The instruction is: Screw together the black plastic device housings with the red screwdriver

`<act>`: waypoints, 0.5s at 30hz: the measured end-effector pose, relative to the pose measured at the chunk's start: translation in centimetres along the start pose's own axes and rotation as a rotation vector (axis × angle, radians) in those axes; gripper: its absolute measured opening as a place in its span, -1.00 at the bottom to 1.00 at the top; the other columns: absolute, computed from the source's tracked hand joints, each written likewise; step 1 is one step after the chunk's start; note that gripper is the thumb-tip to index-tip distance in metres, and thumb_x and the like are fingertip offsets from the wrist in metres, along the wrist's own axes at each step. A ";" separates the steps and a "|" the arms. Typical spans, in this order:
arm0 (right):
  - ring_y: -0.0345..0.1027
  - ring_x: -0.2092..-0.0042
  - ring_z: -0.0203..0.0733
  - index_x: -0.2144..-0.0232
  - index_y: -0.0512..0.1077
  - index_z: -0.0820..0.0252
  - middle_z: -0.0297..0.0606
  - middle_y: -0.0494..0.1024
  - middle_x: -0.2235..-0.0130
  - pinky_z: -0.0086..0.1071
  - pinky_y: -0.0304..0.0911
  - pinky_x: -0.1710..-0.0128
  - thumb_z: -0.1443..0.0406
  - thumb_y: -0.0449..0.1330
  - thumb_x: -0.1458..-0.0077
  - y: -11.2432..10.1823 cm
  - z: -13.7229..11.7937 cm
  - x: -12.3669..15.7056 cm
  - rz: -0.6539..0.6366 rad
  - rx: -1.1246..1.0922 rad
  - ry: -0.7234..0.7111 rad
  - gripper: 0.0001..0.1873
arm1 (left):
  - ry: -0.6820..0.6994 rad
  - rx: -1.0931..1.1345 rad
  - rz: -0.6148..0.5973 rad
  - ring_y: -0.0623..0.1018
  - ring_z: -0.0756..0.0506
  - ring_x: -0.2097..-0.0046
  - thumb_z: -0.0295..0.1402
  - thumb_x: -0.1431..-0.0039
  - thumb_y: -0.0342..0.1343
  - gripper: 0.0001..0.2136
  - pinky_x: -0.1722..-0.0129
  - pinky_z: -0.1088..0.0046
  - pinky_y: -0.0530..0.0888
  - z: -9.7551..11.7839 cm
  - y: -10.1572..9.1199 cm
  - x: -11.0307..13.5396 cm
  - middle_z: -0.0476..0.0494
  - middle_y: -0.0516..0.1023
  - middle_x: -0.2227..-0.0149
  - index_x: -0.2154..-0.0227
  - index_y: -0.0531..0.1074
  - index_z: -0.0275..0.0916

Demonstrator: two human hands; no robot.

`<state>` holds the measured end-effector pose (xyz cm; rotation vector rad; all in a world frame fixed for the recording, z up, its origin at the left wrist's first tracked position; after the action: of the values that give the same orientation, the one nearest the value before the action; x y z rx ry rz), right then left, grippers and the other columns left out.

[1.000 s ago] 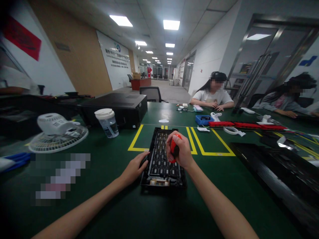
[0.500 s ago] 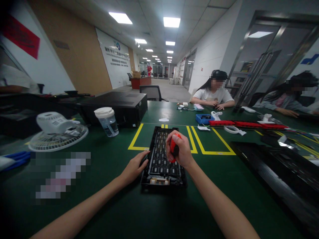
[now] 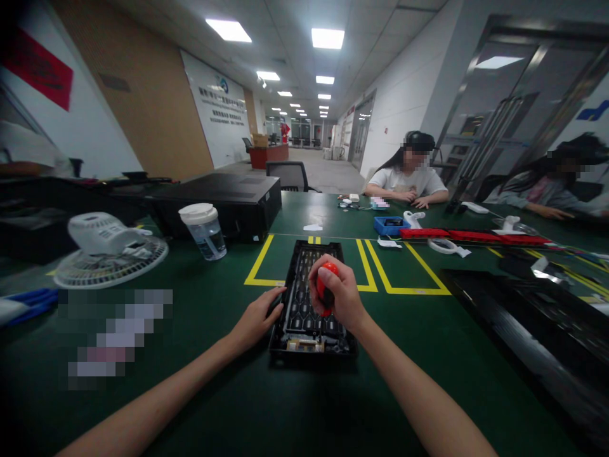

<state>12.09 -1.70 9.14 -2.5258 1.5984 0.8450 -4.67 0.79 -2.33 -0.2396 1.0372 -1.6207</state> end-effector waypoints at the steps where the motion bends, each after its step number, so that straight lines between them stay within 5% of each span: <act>1: 0.11 0.75 -0.41 0.43 0.27 0.23 -0.41 0.30 0.64 -0.53 0.02 0.78 0.21 0.02 -0.08 0.1 0.0 0.1 0.003 0.008 -0.005 -0.82 | 0.000 0.000 0.000 0.30 -0.13 -0.09 -0.31 -0.19 -0.13 -0.64 -0.10 0.19 0.23 0.0 0.0 0.0 -0.20 0.33 -0.05 -0.05 0.20 -0.22; 15: 0.16 0.68 -0.33 0.32 0.29 0.22 -0.34 0.33 0.58 -0.46 0.09 0.71 0.16 -0.16 -0.11 0.4 -0.8 0.6 0.068 0.018 -0.029 -0.68 | -0.013 -0.007 -0.001 0.30 -0.12 -0.09 -0.31 -0.20 -0.14 -0.64 -0.11 0.22 0.22 0.0 0.0 0.0 -0.19 0.33 -0.06 -0.05 0.20 -0.22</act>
<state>12.28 -2.64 9.70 -2.4484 1.6837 0.8660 -4.68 0.76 -2.36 -0.2552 1.0334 -1.6145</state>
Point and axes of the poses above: each hand's wrist, its own x-axis away from the middle knuckle, its own y-axis out of the palm, z = x × y, the point moved 5 cm from there along -x, towards the middle knuckle
